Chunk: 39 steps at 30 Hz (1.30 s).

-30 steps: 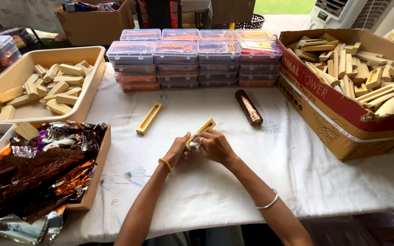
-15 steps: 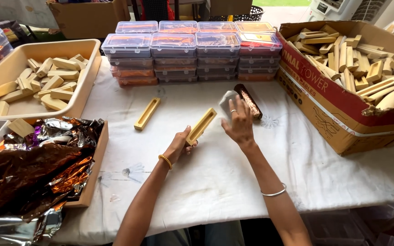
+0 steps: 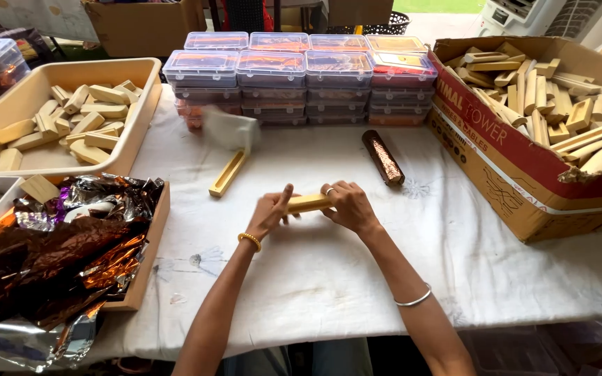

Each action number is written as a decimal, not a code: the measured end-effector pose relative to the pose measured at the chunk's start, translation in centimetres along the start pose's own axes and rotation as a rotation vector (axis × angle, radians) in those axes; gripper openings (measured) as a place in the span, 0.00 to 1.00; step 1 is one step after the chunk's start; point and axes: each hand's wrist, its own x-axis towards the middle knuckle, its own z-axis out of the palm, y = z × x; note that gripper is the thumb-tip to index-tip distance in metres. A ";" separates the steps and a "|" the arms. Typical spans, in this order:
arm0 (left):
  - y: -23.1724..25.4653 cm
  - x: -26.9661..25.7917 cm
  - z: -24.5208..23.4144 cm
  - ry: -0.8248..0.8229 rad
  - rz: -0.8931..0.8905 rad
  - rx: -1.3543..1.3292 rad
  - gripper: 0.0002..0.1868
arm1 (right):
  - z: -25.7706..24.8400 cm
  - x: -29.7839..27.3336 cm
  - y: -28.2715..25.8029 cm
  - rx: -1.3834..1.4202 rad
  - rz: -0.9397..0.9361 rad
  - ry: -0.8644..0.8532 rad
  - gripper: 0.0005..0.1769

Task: Clean small wooden cases with a cloth and wrap them in shiny foil for packaging.

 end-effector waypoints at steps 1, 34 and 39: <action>-1.3 0.7 -0.9 0.005 -0.001 0.000 0.42 | 0.4 -0.2 0.3 0.003 -0.004 0.000 0.20; 2.7 -2.9 -5.7 0.173 0.316 0.509 0.44 | 2.2 -0.3 0.0 0.514 0.363 -0.212 0.26; 0.8 -2.3 -6.0 0.176 0.246 0.468 0.42 | 2.9 -0.4 -0.2 0.458 0.293 -0.169 0.26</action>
